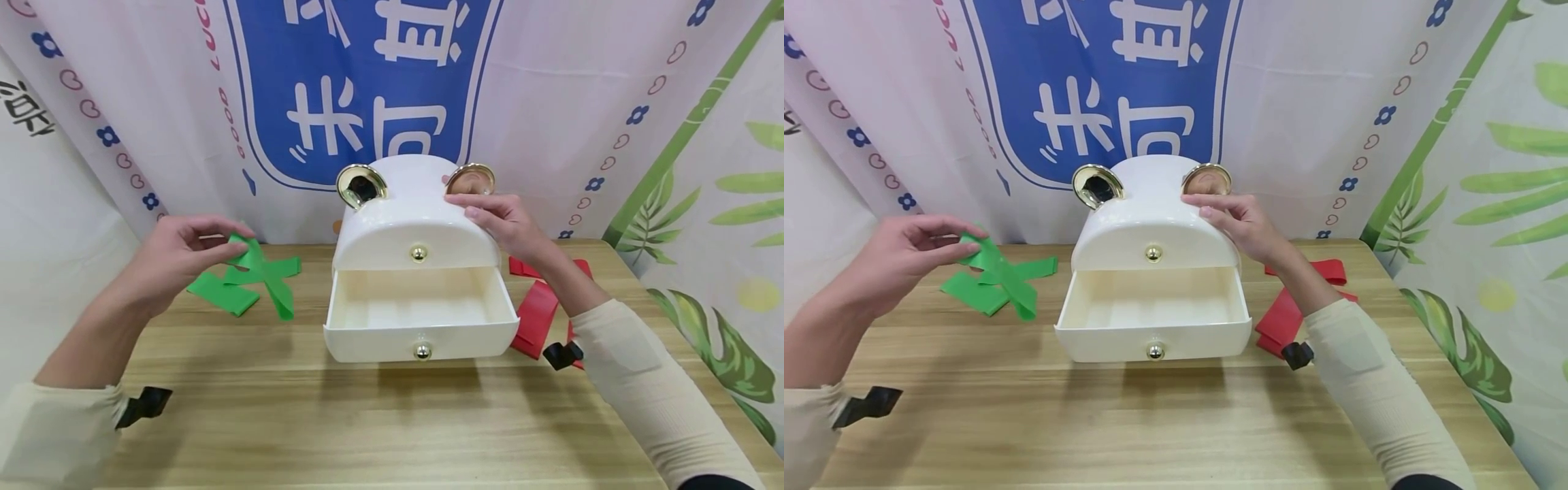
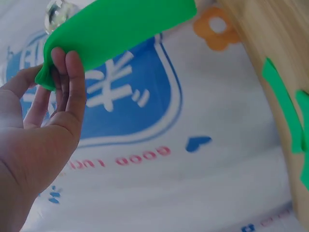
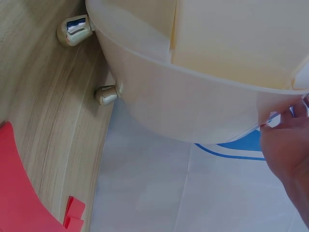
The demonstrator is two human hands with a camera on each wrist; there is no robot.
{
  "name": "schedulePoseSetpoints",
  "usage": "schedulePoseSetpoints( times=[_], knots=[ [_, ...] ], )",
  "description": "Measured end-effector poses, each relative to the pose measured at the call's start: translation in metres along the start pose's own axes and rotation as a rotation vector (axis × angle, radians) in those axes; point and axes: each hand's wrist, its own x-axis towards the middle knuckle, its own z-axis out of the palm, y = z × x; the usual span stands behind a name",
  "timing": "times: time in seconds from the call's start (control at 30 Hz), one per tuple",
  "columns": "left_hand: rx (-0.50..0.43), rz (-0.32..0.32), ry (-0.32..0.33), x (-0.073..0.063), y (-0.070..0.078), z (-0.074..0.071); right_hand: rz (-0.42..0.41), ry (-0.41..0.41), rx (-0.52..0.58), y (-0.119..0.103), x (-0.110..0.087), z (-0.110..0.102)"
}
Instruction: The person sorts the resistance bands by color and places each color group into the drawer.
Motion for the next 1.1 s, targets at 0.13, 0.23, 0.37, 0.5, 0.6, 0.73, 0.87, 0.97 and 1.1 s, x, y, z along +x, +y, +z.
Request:
schedulePoseSetpoints(
  times=[0.13,0.23,0.37,0.5,0.6,0.73,0.87,0.97,1.1],
  knots=[
    [-0.085,0.053,0.055,0.0,0.017,0.011,-0.002,-0.004,0.009,0.001,0.001,0.0],
    [-0.225,0.111,0.08,0.0,0.026,0.018,-0.003,-0.006,0.013,0.001,0.001,0.0],
    [-0.355,0.187,0.101,-0.001,0.04,0.027,-0.002,0.0,0.005,0.001,0.0,0.0],
    [-0.404,0.231,0.106,-0.001,0.053,0.036,-0.002,0.002,0.008,0.001,0.0,0.0],
    [-0.446,0.246,0.12,0.0,0.061,0.043,-0.002,0.0,0.013,0.001,0.0,0.0],
    [-0.475,0.264,0.148,0.001,0.07,0.052,-0.003,-0.001,0.015,0.0,0.0,-0.001],
    [-0.477,0.281,0.158,0.002,0.078,0.058,0.0,-0.007,0.014,0.0,0.001,-0.001],
    [-0.476,0.286,0.144,0.004,0.084,0.064,0.004,-0.01,0.01,-0.001,0.0,-0.001],
    [-0.456,0.289,0.11,0.007,0.092,0.073,0.006,-0.008,0.013,-0.001,0.0,-0.001]
  ],
)
